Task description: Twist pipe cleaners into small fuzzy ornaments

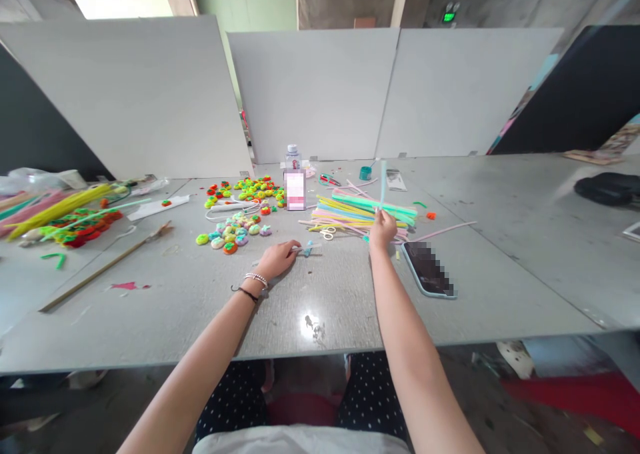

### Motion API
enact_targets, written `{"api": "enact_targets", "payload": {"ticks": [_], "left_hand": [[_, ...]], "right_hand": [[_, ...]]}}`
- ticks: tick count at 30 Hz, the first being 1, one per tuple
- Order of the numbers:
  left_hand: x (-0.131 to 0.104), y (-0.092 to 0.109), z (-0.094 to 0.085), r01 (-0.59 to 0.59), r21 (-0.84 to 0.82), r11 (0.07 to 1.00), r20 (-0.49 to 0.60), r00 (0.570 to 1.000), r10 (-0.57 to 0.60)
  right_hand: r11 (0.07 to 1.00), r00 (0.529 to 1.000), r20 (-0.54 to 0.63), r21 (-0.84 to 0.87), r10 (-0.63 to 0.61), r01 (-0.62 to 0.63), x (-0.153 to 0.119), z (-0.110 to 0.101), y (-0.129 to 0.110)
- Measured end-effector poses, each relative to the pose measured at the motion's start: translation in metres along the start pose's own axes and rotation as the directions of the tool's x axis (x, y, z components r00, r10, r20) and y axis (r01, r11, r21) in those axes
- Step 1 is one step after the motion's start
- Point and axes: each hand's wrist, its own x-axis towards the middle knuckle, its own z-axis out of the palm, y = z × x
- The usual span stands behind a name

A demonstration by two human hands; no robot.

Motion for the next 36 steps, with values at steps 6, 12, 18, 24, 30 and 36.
{"api": "enact_targets", "payload": {"ticks": [6, 12, 18, 24, 30, 36], "left_hand": [[0.0, -0.001, 0.001, -0.003, 0.001, 1.0, -0.007, 1.0, 0.003], [-0.001, 0.0, 0.0, 0.005, 0.001, 1.0, 0.0, 1.0, -0.005], [0.0, 0.001, -0.001, 0.021, 0.003, 1.0, 0.011, 1.0, -0.021], [0.0, 0.0, 0.0, 0.002, 0.001, 1.0, -0.005, 1.0, -0.002], [-0.001, 0.002, 0.0, -0.045, -0.023, 0.999, -0.037, 0.998, 0.044], [-0.003, 0.005, -0.002, 0.027, -0.043, 0.999, -0.182, 0.983, -0.034]], "right_hand": [[0.928, 0.993, 0.004, 0.354, 0.119, -0.112, 0.008, 0.007, -0.003], [0.71, 0.976, 0.145, 0.67, 0.163, -0.218, 0.015, -0.006, 0.002], [0.536, 0.949, 0.267, 0.784, 0.166, -0.314, 0.01, -0.015, -0.007], [0.5, 0.876, 0.473, 0.739, 0.093, -0.452, -0.009, -0.002, -0.047], [0.937, 0.816, 0.548, 0.35, -0.183, -0.025, -0.053, 0.021, -0.074], [0.808, 0.612, 0.563, 0.19, -0.555, 0.558, -0.086, 0.012, -0.111]]}}
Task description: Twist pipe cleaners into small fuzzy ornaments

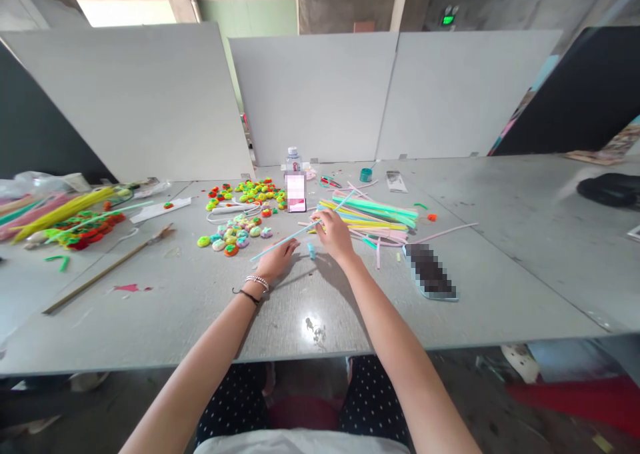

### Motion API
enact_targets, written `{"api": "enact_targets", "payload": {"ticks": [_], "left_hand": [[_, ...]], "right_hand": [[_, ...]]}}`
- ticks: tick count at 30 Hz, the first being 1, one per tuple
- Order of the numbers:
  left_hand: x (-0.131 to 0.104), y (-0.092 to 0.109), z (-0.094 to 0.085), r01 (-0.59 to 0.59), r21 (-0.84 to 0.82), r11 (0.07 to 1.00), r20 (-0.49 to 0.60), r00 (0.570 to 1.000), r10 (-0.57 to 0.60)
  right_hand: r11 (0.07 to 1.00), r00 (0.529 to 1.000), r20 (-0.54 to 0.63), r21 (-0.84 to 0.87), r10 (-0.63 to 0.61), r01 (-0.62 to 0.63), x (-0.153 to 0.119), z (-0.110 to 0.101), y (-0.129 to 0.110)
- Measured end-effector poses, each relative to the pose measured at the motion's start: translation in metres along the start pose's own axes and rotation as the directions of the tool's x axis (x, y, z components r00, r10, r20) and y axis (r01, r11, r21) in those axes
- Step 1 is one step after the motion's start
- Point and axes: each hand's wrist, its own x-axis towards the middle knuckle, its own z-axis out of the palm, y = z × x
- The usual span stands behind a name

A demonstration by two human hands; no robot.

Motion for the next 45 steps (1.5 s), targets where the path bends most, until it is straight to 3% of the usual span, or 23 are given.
{"api": "enact_targets", "payload": {"ticks": [3, 5, 6, 8, 10, 13, 21, 26, 29, 31, 35, 38, 41, 45], "left_hand": [[0.001, 0.003, -0.003, 0.102, -0.001, 0.995, -0.056, 0.993, -0.102], [0.002, 0.002, -0.006, 0.164, -0.003, 0.986, -0.111, 0.98, -0.163], [0.003, 0.001, -0.007, 0.194, -0.005, 0.981, -0.143, 0.971, -0.193], [0.006, -0.003, -0.01, 0.265, -0.011, 0.964, -0.201, 0.944, -0.261], [0.008, -0.008, -0.012, 0.333, -0.025, 0.942, -0.243, 0.912, -0.329], [0.009, -0.013, -0.013, 0.366, -0.06, 0.929, -0.272, 0.889, -0.368], [0.005, -0.009, -0.021, 0.332, -0.007, 0.943, -0.247, 0.913, -0.323], [0.003, -0.006, -0.029, 0.252, -0.035, 0.967, -0.3, 0.92, -0.251], [0.004, -0.004, -0.033, 0.199, -0.138, 0.97, -0.355, 0.904, -0.236], [0.005, -0.003, -0.036, 0.139, -0.217, 0.966, -0.414, 0.883, -0.22], [0.003, 0.005, -0.044, -0.028, -0.318, 0.948, -0.529, 0.835, -0.153], [-0.002, 0.013, -0.051, -0.087, -0.34, 0.936, -0.569, 0.812, -0.132], [-0.007, 0.021, -0.055, -0.063, -0.332, 0.941, -0.562, 0.815, -0.144], [-0.009, 0.026, -0.056, -0.016, -0.296, 0.955, -0.543, 0.826, -0.154]], "right_hand": [[0.981, 0.996, 0.026, -0.18, 0.083, -0.077, -0.002, -0.005, -0.011], [0.937, 0.96, 0.205, -0.33, 0.19, -0.115, -0.006, -0.005, -0.011], [0.913, 0.91, 0.335, -0.394, 0.245, -0.101, -0.009, -0.004, -0.011], [0.888, 0.766, 0.556, -0.457, 0.324, -0.045, -0.015, 0.0, -0.009], [0.893, 0.686, 0.644, -0.449, 0.338, -0.018, -0.019, 0.006, -0.009], [0.899, 0.716, 0.62, -0.438, 0.321, -0.024, -0.02, 0.012, -0.011], [0.887, 0.809, 0.513, -0.462, 0.287, -0.022, -0.023, 0.018, 0.001], [0.816, 0.936, 0.202, -0.564, 0.289, -0.13, -0.023, 0.02, 0.003], [0.84, 0.97, -0.001, -0.499, 0.245, -0.213, -0.018, 0.012, -0.004], [0.894, 0.981, -0.075, -0.403, 0.18, -0.195, -0.016, 0.004, -0.013], [0.971, 0.995, -0.053, -0.222, 0.079, -0.089, -0.02, -0.005, -0.035], [0.963, 0.985, -0.013, -0.205, 0.173, -0.172, -0.024, -0.003, -0.045], [0.923, 0.958, 0.015, -0.271, 0.286, -0.272, -0.025, -0.001, -0.044], [0.904, 0.949, 0.039, -0.32, 0.311, -0.284, -0.023, -0.002, -0.041]]}}
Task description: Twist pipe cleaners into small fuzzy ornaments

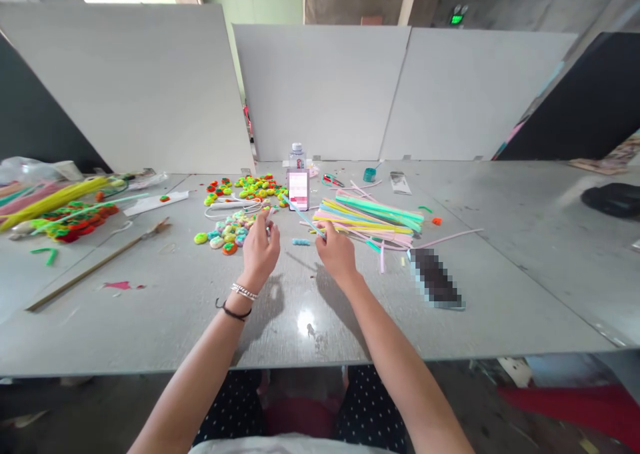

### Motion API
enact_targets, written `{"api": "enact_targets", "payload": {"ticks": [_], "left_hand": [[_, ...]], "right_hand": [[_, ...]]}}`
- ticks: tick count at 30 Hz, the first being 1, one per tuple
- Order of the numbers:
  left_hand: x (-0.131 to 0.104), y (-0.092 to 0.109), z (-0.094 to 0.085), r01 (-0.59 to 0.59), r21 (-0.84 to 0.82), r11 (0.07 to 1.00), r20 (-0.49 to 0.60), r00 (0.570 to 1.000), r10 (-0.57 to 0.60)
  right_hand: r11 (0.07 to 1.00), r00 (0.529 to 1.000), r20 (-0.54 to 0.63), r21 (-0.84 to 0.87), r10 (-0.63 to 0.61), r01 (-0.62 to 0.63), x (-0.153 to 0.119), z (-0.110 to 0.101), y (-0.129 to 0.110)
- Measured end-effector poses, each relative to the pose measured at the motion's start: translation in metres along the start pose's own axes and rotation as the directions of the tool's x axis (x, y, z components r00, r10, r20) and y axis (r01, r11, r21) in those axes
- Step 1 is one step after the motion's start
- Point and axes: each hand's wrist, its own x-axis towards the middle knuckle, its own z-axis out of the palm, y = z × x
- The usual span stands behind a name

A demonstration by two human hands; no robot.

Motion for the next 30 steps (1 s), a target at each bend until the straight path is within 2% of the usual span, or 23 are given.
{"api": "enact_targets", "payload": {"ticks": [6, 10, 13, 16, 18, 20, 24, 27, 30], "left_hand": [[0.004, -0.007, 0.004, 0.07, 0.004, 0.998, 0.041, 0.997, -0.07], [0.006, -0.011, 0.006, 0.071, 0.01, 0.997, 0.038, 0.997, -0.071], [0.004, -0.012, 0.008, 0.034, 0.02, 0.999, 0.011, 0.999, -0.035], [0.0, -0.012, 0.012, 0.022, -0.022, 1.0, 0.063, 0.998, -0.02], [-0.003, -0.01, 0.015, 0.022, -0.046, 0.999, 0.103, 0.995, -0.017], [-0.005, -0.007, 0.017, 0.012, -0.048, 0.999, 0.124, 0.992, -0.006], [-0.008, -0.004, 0.02, -0.02, -0.032, 0.999, 0.149, 0.989, 0.024], [-0.01, -0.005, 0.024, -0.056, -0.039, 0.998, 0.189, 0.98, 0.062], [-0.014, -0.007, 0.028, -0.097, -0.11, 0.989, 0.24, 0.963, 0.121]], "right_hand": [[0.995, 0.996, -0.007, 0.044, -0.094, 0.095, -0.006, -0.003, -0.01], [0.983, 0.985, 0.046, 0.089, -0.166, 0.162, -0.009, -0.002, -0.015], [0.953, 0.948, 0.139, 0.135, -0.288, 0.27, -0.013, 0.003, -0.018], [0.904, 0.887, 0.212, 0.22, -0.411, 0.367, -0.017, 0.008, -0.022], [0.877, 0.873, 0.214, 0.314, -0.439, 0.365, -0.019, 0.01, -0.023], [0.856, 0.899, 0.16, 0.41, -0.407, 0.315, -0.02, 0.011, -0.023], [0.838, 0.977, 0.02, 0.518, -0.21, 0.169, -0.016, 0.008, -0.02], [0.829, 0.994, 0.011, 0.553, -0.107, 0.083, -0.011, 0.006, -0.017], [0.824, 0.998, -0.005, 0.563, -0.067, 0.058, -0.008, 0.004, -0.015]]}}
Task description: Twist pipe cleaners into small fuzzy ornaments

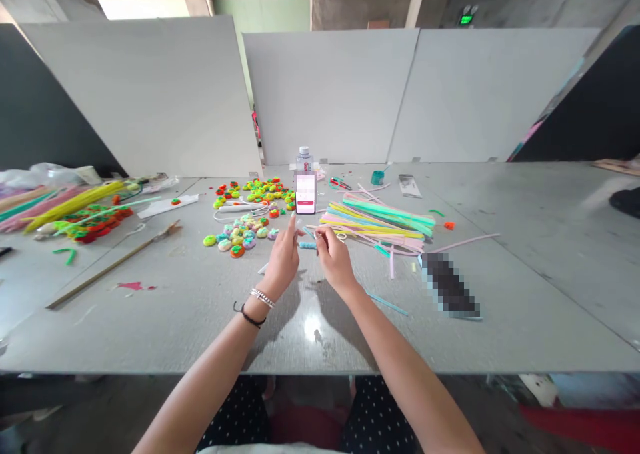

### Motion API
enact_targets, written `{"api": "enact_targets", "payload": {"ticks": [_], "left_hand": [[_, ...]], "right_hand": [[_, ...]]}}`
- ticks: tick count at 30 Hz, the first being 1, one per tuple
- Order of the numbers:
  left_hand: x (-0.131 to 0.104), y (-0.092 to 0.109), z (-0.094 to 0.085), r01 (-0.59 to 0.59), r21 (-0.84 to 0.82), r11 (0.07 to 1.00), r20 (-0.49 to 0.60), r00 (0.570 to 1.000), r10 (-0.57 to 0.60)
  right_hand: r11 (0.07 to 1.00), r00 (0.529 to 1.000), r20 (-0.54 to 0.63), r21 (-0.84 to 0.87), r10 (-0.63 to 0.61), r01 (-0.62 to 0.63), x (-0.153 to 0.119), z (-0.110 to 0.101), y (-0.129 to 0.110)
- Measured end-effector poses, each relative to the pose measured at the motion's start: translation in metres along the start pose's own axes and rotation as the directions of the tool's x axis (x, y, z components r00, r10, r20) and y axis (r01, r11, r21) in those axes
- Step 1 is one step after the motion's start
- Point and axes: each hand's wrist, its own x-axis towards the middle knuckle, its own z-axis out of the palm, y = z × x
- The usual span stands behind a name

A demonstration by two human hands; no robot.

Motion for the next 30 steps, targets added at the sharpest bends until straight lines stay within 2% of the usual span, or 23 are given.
{"api": "enact_targets", "payload": {"ticks": [4, 7, 10, 16, 23, 27, 30], "left_hand": [[-0.002, 0.004, 0.003, -0.002, -0.059, 0.998, 0.06, 0.998, 0.005], [-0.003, 0.009, 0.001, 0.046, -0.037, 0.998, 0.083, 0.996, -0.042], [-0.002, 0.011, -0.001, 0.039, 0.009, 0.999, 0.08, 0.996, -0.039], [-0.005, 0.008, -0.002, -0.046, 0.09, 0.995, 0.103, 0.994, 0.037], [-0.004, 0.012, -0.005, -0.023, 0.157, 0.987, 0.144, 0.99, 0.001], [-0.005, 0.013, -0.005, -0.014, 0.15, 0.989, 0.129, 0.992, -0.006], [-0.005, 0.013, -0.005, -0.037, 0.131, 0.991, 0.123, 0.992, 0.021]], "right_hand": [[0.998, 1.0, -0.024, 0.069, 0.009, -0.007, 0.003, 0.0, 0.003], [0.994, 0.999, -0.041, 0.106, 0.02, -0.016, 0.005, 0.001, 0.008], [0.992, 0.998, -0.048, 0.127, 0.027, -0.021, 0.005, 0.003, 0.011], [0.998, 0.999, -0.042, 0.056, 0.0, 0.002, 0.005, 0.0, 0.006], [1.0, 0.998, -0.064, 0.008, -0.014, 0.014, 0.004, -0.003, 0.002], [0.999, 0.997, -0.074, 0.047, 0.015, -0.011, 0.004, -0.002, 0.003], [0.986, 0.996, -0.062, 0.158, 0.059, -0.048, 0.005, -0.001, 0.002]]}}
